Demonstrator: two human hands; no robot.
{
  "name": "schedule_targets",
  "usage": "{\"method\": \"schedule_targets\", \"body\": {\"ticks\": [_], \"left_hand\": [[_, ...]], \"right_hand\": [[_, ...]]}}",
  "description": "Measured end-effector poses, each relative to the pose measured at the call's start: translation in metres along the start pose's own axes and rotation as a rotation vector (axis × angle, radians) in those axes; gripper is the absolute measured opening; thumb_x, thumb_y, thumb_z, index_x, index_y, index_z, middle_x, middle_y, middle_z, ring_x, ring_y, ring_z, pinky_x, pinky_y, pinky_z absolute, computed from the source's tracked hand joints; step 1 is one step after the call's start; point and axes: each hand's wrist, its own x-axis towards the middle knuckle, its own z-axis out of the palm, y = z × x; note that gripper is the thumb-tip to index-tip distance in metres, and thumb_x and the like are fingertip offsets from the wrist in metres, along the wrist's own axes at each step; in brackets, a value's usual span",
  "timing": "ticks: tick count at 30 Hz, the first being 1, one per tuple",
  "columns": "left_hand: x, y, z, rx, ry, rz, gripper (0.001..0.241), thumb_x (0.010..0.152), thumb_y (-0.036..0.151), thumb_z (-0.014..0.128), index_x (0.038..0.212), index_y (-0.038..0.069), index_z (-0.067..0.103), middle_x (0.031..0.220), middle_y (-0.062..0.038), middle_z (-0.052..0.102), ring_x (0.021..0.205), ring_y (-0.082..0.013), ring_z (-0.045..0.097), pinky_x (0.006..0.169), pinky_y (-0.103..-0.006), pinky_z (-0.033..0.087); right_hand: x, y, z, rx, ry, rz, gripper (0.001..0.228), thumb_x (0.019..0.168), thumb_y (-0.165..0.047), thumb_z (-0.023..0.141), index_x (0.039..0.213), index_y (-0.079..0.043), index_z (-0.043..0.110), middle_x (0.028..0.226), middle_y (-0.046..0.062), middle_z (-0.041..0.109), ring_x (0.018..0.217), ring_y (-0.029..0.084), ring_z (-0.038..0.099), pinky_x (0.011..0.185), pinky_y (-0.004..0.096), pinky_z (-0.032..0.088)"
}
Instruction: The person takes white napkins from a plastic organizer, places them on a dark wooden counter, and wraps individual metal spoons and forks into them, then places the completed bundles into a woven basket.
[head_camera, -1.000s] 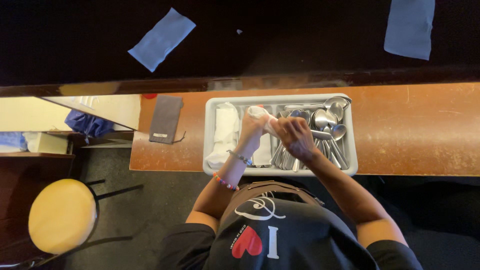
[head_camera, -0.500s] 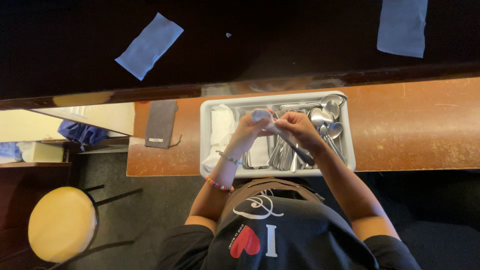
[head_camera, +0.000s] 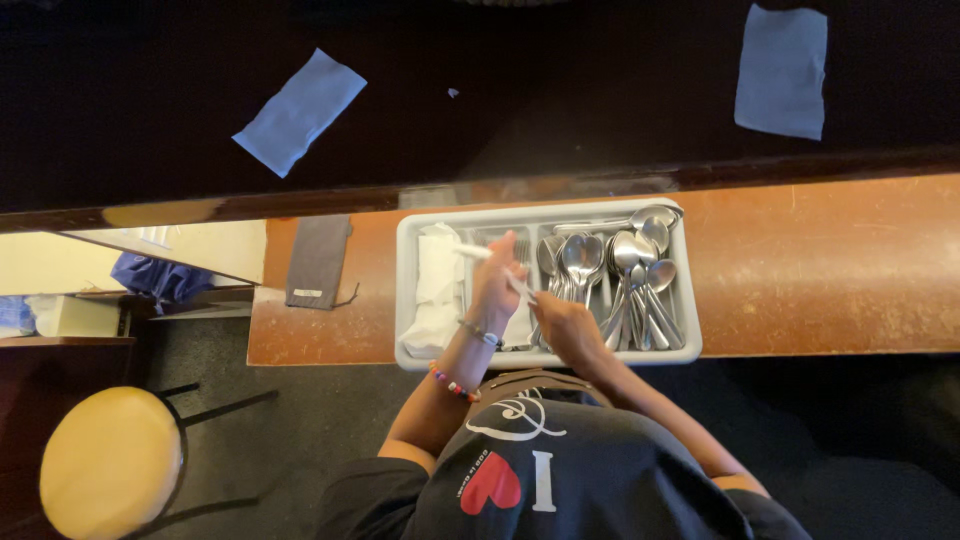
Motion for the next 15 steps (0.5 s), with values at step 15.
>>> {"method": "schedule_targets", "body": {"ticks": [15], "left_hand": [[-0.075, 0.059, 0.035, 0.022, 0.072, 0.120, 0.031, 0.095, 0.019, 0.073, 0.079, 0.019, 0.047, 0.062, 0.009, 0.035, 0.053, -0.0060, 0.032, 0.051, -0.0248, 0.030]], "right_hand": [[0.012, -0.048, 0.008, 0.176, 0.098, -0.326, 0.018, 0.108, -0.021, 0.059, 0.108, -0.003, 0.057, 0.071, 0.000, 0.057, 0.056, 0.009, 0.054, 0.045, 0.025, 0.043]]}}
